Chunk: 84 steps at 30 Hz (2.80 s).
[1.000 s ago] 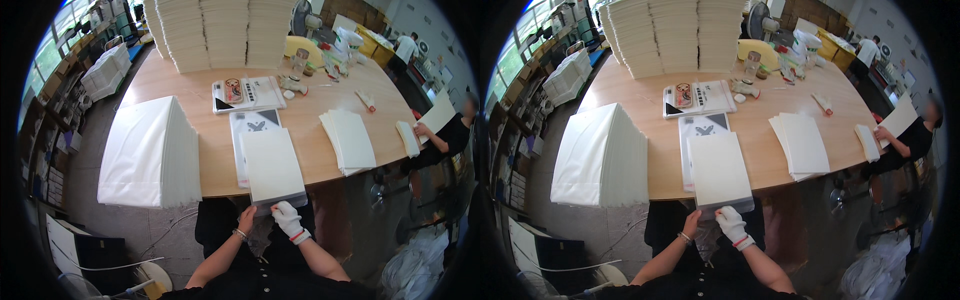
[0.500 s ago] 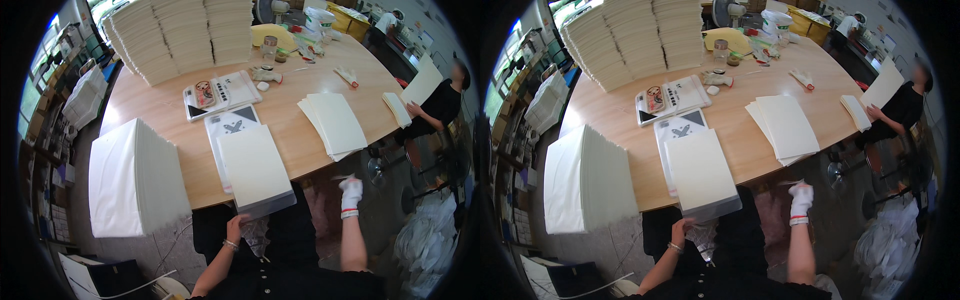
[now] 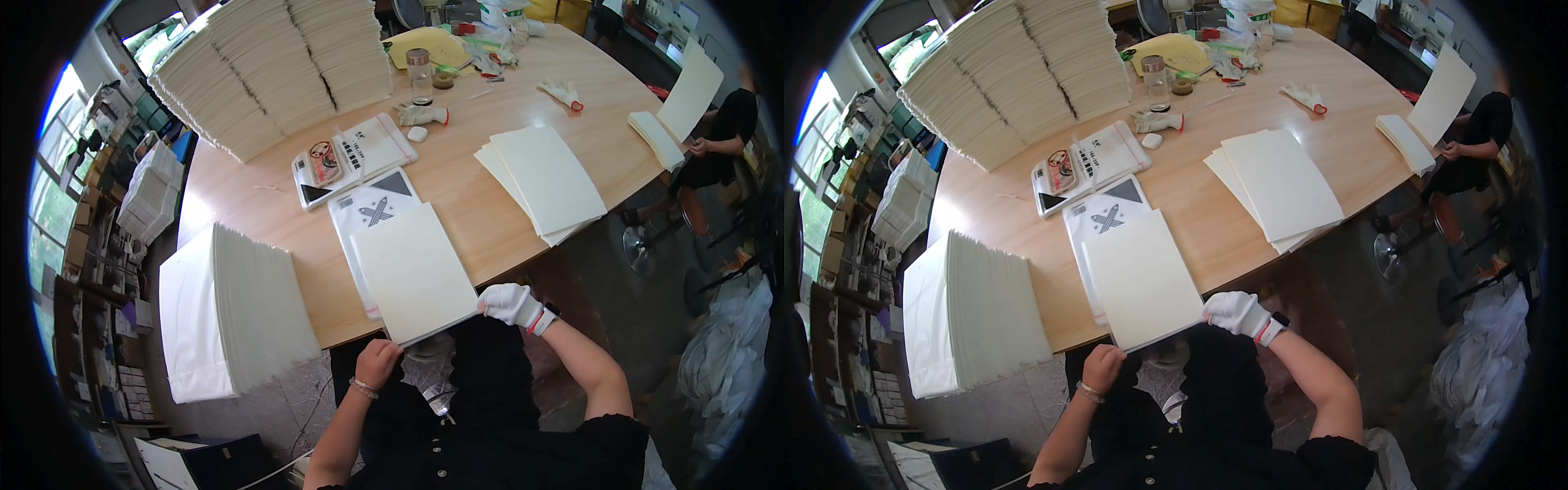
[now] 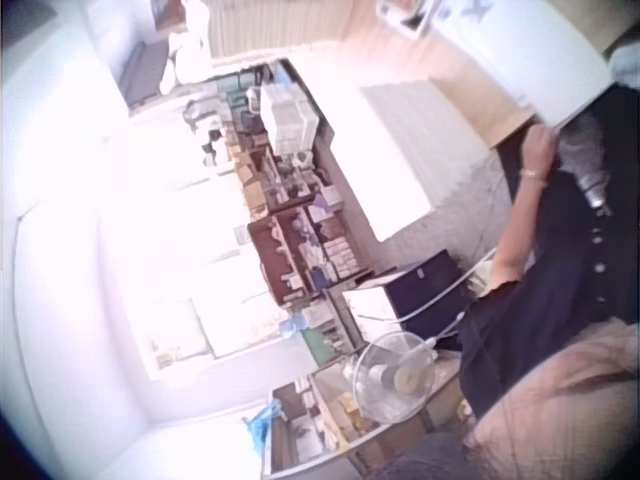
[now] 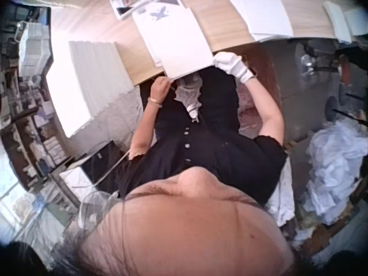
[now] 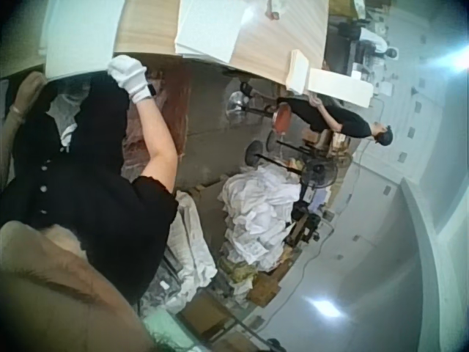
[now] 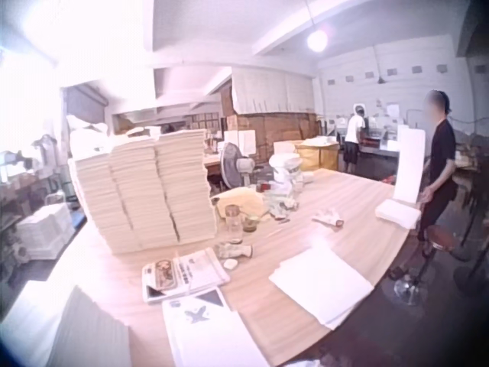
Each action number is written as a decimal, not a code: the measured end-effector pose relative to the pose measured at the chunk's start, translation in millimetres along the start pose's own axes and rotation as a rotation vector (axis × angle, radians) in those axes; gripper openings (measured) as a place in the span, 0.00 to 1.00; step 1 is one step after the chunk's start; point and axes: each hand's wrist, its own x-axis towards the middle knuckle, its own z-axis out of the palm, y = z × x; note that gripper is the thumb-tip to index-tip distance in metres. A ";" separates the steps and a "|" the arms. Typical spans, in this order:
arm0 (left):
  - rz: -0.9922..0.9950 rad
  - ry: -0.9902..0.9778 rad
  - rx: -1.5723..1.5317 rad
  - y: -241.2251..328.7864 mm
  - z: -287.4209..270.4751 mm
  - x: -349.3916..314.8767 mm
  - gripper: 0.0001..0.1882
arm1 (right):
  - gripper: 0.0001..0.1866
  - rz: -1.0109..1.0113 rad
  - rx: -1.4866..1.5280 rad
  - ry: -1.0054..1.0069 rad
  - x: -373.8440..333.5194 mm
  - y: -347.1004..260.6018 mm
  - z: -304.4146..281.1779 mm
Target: The person wraps individual books with white paper at a table. They pick up a book, place it on a sheet of paper, fold the paper around the book, and set the wrapped book aside. The process repeats continuously with a coworker visible in the background.
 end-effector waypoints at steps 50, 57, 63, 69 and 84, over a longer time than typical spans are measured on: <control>-0.090 0.940 -0.167 38.2 -173.6 -70.4 0.09 | 0.06 0.496 0.855 1.534 -38.1 4.5 -104.5; -0.144 0.229 -0.353 14.4 -39.1 17.2 0.08 | 0.03 0.532 0.779 1.322 -38.5 51.1 -146.3; -0.149 -0.097 0.316 -4.0 -1.9 103.7 0.20 | 0.06 0.628 0.700 1.300 -24.2 35.6 -168.1; -0.084 -0.242 0.670 -26.7 16.8 130.5 0.08 | 0.09 0.413 0.435 1.269 -8.4 -14.4 -146.2; -0.343 0.172 0.300 -37.8 -19.5 101.2 0.10 | 0.13 0.672 1.053 0.794 -63.1 -89.2 24.7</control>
